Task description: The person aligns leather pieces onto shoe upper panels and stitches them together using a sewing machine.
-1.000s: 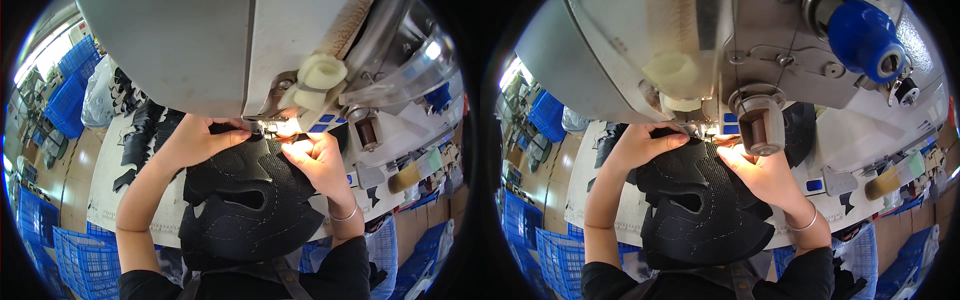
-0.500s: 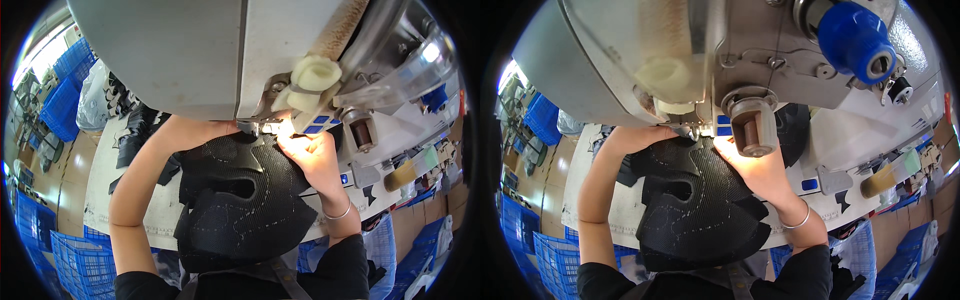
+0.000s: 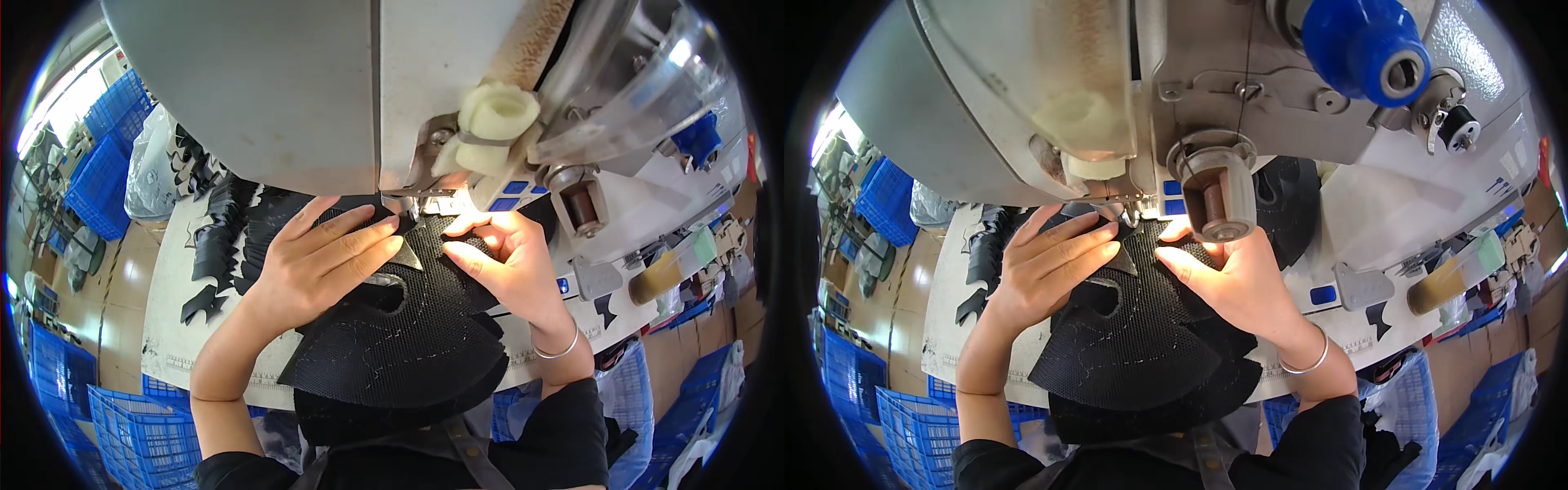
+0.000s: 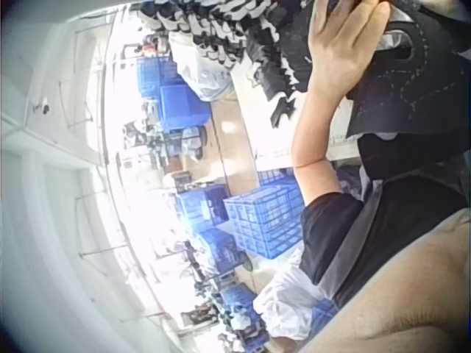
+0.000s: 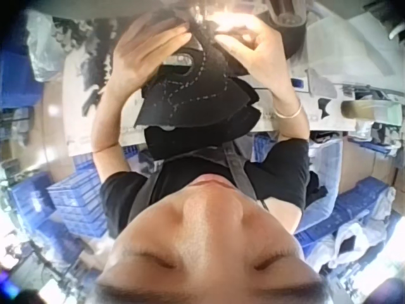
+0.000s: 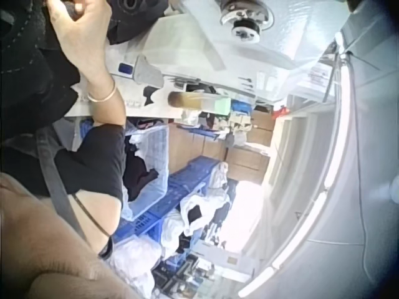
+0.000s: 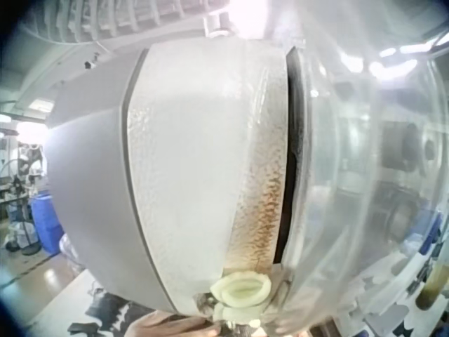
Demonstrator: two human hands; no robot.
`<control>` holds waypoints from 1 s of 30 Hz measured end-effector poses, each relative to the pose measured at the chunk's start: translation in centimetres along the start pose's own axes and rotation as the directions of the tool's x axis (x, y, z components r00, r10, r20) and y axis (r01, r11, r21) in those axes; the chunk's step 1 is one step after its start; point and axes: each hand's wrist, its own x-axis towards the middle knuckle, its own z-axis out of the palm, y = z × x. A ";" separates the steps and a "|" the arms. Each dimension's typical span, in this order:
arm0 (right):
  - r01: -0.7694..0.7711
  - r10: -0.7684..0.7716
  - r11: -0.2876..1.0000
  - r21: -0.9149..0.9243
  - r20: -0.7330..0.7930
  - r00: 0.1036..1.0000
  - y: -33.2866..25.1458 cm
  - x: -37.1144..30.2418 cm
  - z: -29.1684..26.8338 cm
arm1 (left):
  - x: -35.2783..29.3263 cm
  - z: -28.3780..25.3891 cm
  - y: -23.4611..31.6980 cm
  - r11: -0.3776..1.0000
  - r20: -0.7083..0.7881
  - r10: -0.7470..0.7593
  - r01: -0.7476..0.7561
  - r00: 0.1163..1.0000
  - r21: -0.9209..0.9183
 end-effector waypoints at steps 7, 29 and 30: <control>0.143 -0.148 0.989 -0.051 -0.128 0.981 0.6 -0.2 1.1 | -0.8 1.8 -2.0 0.995 -0.060 -0.048 0.042 0.997 -0.089; 0.474 -0.707 0.480 -0.739 -0.006 0.707 1.3 0.2 1.1 | -1.0 -3.1 2.4 0.342 0.585 -0.535 0.790 0.609 -0.510; 0.435 -0.689 0.533 -0.726 -0.073 0.721 1.3 0.2 1.4 | -1.1 -3.2 2.6 0.483 0.528 -0.540 0.755 0.656 -0.444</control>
